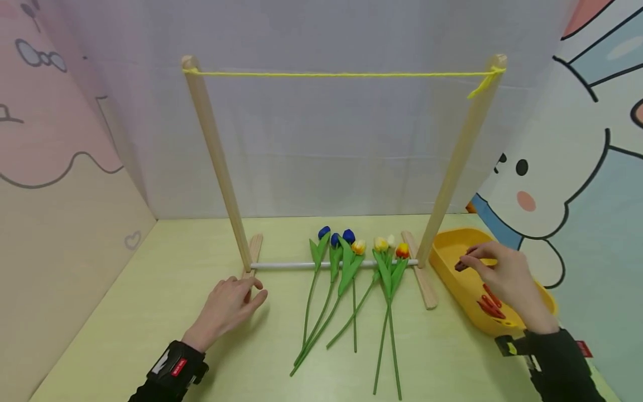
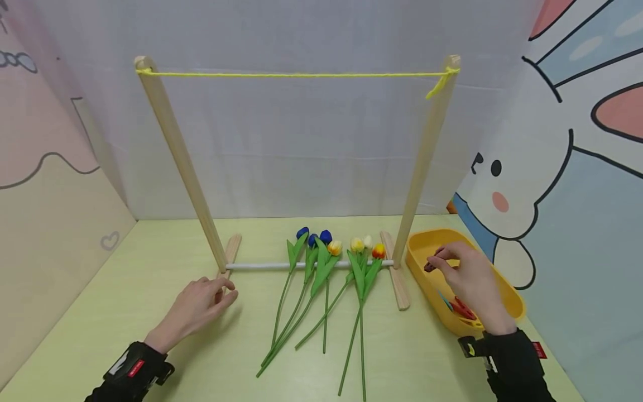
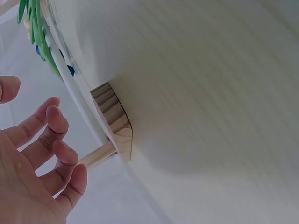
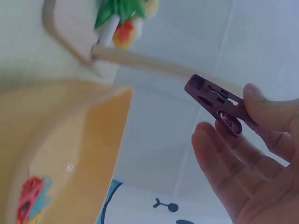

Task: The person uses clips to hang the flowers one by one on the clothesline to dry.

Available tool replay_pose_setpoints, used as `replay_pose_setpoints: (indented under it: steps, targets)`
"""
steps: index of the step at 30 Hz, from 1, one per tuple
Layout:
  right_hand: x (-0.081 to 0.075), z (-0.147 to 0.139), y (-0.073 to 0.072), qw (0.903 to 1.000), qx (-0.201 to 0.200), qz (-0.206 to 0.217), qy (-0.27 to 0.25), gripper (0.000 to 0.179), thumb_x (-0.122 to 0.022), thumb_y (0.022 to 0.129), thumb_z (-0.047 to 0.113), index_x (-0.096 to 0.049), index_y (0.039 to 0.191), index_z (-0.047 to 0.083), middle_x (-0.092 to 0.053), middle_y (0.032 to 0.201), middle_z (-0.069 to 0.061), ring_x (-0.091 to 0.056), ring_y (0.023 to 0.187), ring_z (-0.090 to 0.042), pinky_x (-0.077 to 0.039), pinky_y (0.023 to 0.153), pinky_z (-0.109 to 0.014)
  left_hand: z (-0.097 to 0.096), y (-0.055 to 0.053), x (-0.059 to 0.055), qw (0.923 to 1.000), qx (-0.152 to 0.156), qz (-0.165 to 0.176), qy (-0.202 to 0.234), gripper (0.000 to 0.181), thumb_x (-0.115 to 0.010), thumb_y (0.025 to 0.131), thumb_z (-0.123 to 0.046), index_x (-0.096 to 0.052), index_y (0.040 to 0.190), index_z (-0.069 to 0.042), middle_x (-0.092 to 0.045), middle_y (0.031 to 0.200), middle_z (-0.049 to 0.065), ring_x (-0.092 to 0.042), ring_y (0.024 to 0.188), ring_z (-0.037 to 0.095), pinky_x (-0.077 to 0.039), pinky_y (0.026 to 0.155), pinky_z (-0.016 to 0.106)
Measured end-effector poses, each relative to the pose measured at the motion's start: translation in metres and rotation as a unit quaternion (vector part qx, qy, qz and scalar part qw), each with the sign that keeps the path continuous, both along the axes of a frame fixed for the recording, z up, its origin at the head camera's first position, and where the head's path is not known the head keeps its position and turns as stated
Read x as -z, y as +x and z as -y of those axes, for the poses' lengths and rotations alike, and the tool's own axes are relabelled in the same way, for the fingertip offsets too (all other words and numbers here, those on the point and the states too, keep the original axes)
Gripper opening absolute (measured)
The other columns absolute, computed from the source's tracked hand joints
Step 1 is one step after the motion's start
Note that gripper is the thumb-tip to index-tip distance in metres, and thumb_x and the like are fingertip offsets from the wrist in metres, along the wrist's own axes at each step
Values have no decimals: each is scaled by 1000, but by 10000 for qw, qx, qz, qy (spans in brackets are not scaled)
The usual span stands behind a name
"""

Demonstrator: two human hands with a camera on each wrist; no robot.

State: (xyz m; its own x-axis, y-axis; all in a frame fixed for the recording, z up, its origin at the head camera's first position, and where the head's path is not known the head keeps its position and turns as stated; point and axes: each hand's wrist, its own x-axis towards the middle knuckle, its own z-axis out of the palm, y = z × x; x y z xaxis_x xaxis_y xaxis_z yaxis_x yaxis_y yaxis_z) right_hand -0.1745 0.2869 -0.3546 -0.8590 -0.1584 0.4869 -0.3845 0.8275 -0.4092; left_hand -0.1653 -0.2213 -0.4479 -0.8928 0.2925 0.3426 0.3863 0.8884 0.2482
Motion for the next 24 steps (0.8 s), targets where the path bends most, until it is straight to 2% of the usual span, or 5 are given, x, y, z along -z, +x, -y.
replay_pose_setpoints:
  steps: [3,9,12,16,24]
  targets:
    - [2,12,7,9994,-27,26,-343,6,-72,83,7,-68,85,3,-70,83,-13,-63,78,-31,-56,64,-29,-2,0,-1,10000,48,-8,-37,21,-60,92,-36,-69,91,-17,-40,55,-15,-43,60,12,-45,68,42]
    - [12,35,11,9931,-507,-202,-1035,22,-77,77,1,-66,96,0,-70,79,-9,-64,69,-9,-45,66,-2,-8,0,-3,9998,188,-29,-118,21,-61,91,-35,-69,92,-16,-40,56,-15,-42,61,12,-45,68,41]
    - [17,45,9,9842,-982,-6,-1472,20,-71,82,-1,-64,101,-2,-71,79,-11,-66,70,-10,-49,69,-5,-11,0,-3,9996,255,-9,-158,21,-61,91,-36,-69,93,-16,-40,56,-15,-41,60,11,-45,69,41]
    - [25,56,5,9748,-1186,235,-1873,9,-59,94,2,-66,97,-3,-69,75,-9,-63,65,-14,-51,63,-10,-17,-1,-3,9993,321,57,-195,23,-61,91,-36,-69,95,-16,-41,57,-15,-38,57,9,-45,70,42]
    - [32,79,-5,9500,-1463,539,-2704,35,-40,104,5,-65,85,-9,-64,68,-13,-56,54,-16,-48,50,-16,-33,-3,-5,9983,525,28,-257,24,-61,91,-36,-70,97,-15,-41,57,-15,-40,58,10,-40,63,33]
